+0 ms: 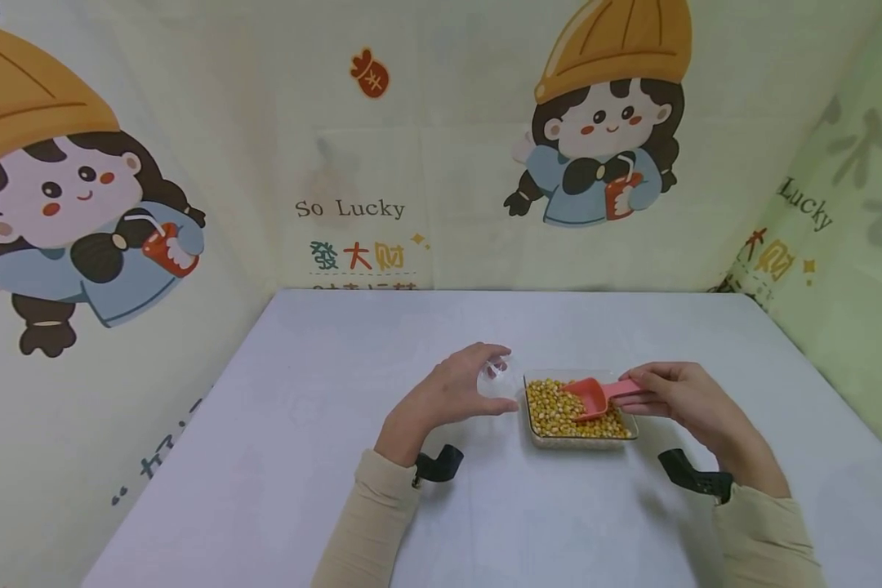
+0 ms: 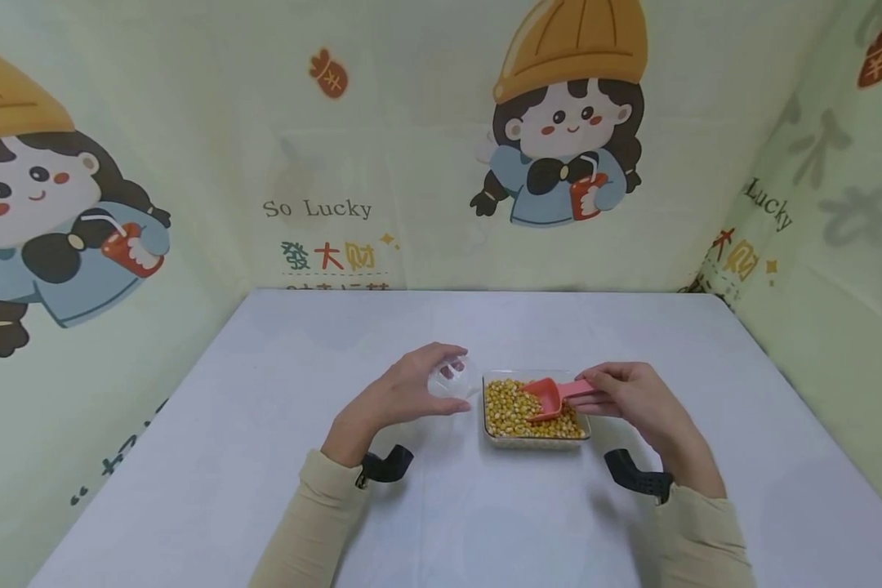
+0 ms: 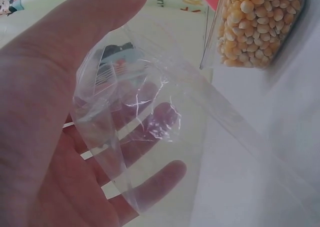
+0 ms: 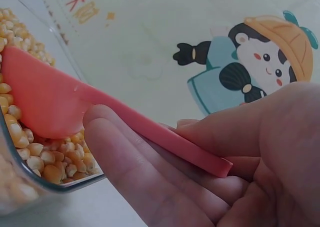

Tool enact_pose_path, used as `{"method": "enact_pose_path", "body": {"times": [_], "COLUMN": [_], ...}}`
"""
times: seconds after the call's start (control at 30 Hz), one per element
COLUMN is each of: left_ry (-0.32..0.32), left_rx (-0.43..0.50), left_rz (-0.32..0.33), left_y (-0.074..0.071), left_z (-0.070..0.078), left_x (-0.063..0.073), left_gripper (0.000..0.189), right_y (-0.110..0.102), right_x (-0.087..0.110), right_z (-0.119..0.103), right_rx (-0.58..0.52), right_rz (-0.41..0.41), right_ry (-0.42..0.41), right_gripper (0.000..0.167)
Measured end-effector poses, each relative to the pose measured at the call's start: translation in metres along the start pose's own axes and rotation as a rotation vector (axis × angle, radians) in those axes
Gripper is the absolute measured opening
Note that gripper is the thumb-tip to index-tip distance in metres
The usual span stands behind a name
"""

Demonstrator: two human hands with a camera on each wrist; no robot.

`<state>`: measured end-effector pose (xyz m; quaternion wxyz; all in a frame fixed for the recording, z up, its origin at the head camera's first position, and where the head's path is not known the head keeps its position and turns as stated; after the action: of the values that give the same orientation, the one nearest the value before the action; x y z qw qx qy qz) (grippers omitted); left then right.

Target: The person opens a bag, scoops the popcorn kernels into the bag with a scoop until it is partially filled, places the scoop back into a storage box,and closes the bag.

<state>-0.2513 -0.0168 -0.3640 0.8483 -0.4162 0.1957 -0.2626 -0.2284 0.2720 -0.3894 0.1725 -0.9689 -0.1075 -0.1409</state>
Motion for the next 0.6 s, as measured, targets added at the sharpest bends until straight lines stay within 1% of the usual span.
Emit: {"method": "enact_pose_path", "body": {"times": [0.27, 0.43, 0.6], "left_ry": [-0.013, -0.021, -0.017], "left_rx": [0.0, 0.004, 0.009], "left_rz": [-0.018, -0.02, -0.021], "left_y": [0.001, 0.001, 0.002], "left_z": [0.001, 0.0, -0.001], "left_x": [-0.001, -0.001, -0.001], "left_gripper": [0.076, 0.076, 0.075], "right_y": [-0.002, -0.004, -0.007], "right_x": [-0.002, -0.003, -0.001], "right_z": [0.002, 0.007, 0.011], "right_rx": [0.014, -0.03, -0.084], "right_rz": [-0.007, -0.022, -0.048], "right_ry": [0.001, 0.0, -0.022], "right_gripper": [0.05, 0.053, 0.055]}}
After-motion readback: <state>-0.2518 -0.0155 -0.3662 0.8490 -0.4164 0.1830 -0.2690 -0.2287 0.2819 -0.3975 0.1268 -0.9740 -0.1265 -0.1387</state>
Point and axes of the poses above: each hand's wrist, its own x-axis away from the middle knuckle, its own y-axis out of the palm, z = x × y, the point moved 7 cm from there along -x, towards the middle knuckle, and after that the axes turned 4 degrees about y, right-handed, at the moved point
